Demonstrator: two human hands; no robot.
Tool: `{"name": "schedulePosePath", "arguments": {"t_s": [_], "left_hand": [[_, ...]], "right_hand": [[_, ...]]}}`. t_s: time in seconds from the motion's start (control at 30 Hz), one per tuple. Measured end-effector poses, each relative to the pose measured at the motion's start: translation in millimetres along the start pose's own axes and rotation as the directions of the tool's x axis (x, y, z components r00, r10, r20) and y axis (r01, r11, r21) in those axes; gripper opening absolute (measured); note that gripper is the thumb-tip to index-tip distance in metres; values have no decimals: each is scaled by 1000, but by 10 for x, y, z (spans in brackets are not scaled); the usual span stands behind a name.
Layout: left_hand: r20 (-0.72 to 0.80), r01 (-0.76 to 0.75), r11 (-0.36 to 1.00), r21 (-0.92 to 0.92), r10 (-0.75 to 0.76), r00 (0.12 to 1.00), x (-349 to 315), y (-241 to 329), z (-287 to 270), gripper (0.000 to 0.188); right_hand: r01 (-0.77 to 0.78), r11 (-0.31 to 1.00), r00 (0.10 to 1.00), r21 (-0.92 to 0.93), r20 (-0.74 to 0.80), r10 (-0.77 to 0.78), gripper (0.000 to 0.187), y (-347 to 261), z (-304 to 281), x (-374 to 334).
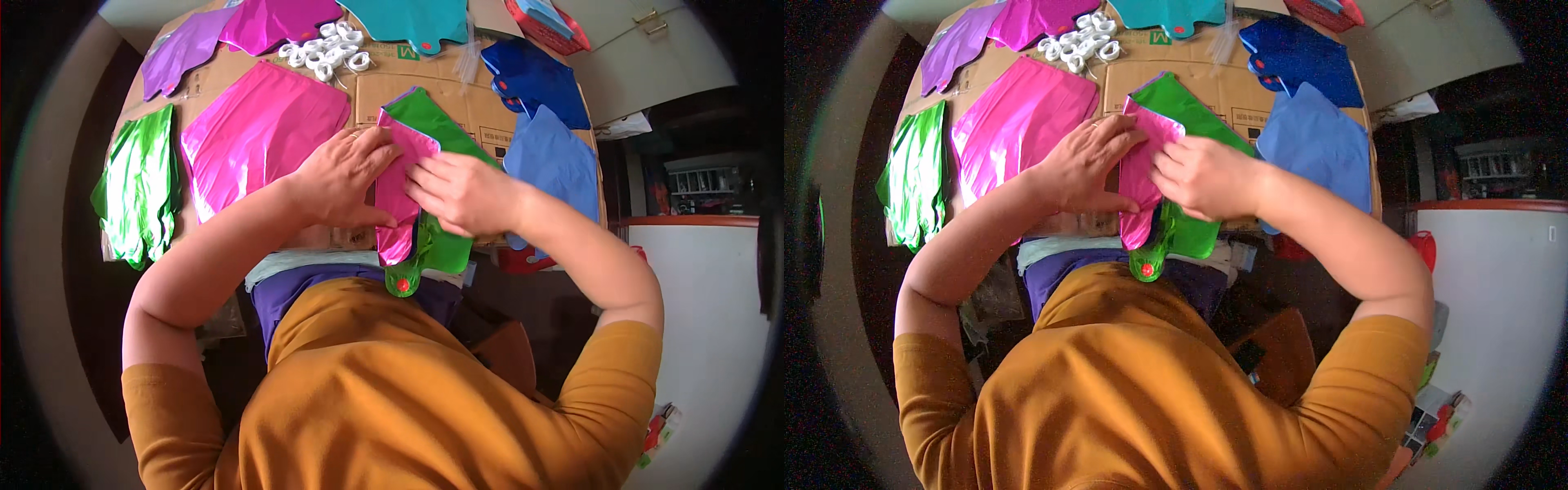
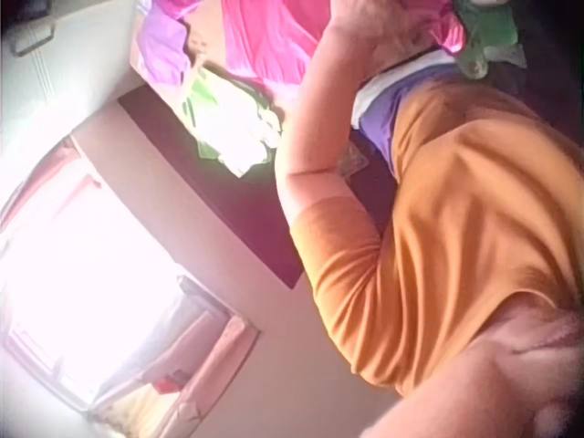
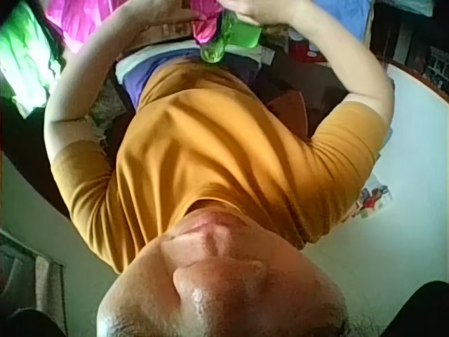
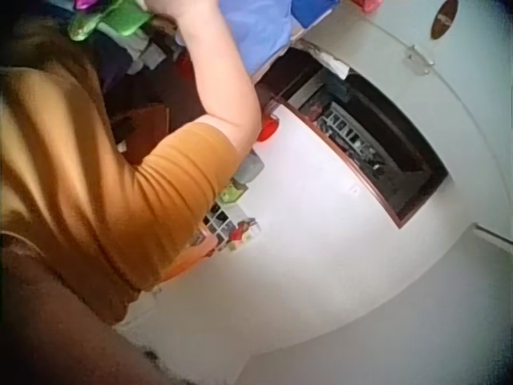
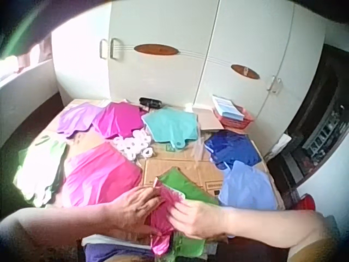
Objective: Folding colored plastic sheets and placing them into individual clear retail bags with cardboard headers.
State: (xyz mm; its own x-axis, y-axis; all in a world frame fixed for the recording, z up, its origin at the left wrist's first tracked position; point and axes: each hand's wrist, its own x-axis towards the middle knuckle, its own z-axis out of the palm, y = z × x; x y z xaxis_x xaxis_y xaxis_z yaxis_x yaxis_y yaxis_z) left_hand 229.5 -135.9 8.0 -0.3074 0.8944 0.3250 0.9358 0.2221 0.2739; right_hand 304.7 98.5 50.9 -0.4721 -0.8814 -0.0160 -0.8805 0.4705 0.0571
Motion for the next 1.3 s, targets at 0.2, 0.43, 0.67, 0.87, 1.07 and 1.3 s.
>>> {"name": "schedulePosePath", "arguments": {"t_s": [0.2, 0.43, 0.67, 0.87, 1.07, 1.3], "left_hand": [[44, 36, 999, 27, -38, 998, 25, 118, -24, 116], [89, 7, 993, 115, -18, 996, 20, 200, 23, 133], [143, 49, 999, 4, -49, 989, 19, 187, -58, 121], [83, 20, 1000, 4, -21, 996, -27, 129, 19, 113], [65, -16, 996, 90, 10, 998, -16, 211, 65, 115], [119, -13, 999, 33, 9, 993, -25, 157, 16, 96]], "right_hand": [[-431, 864, 893, 261, -11, 449, 26, -762, -197, -533], [-450, -519, 442, 727, 686, 577, 35, -1381, 535, -657], [470, -619, 410, 629, 465, 785, 33, -1461, 441, -152], [241, -694, 316, 678, 622, 717, 25, -1340, 327, -275], [98, -765, 359, 637, 694, 624, 27, -1606, 507, -179], [-185, -470, 558, 863, 485, 673, 21, -1594, -68, -176]]}}
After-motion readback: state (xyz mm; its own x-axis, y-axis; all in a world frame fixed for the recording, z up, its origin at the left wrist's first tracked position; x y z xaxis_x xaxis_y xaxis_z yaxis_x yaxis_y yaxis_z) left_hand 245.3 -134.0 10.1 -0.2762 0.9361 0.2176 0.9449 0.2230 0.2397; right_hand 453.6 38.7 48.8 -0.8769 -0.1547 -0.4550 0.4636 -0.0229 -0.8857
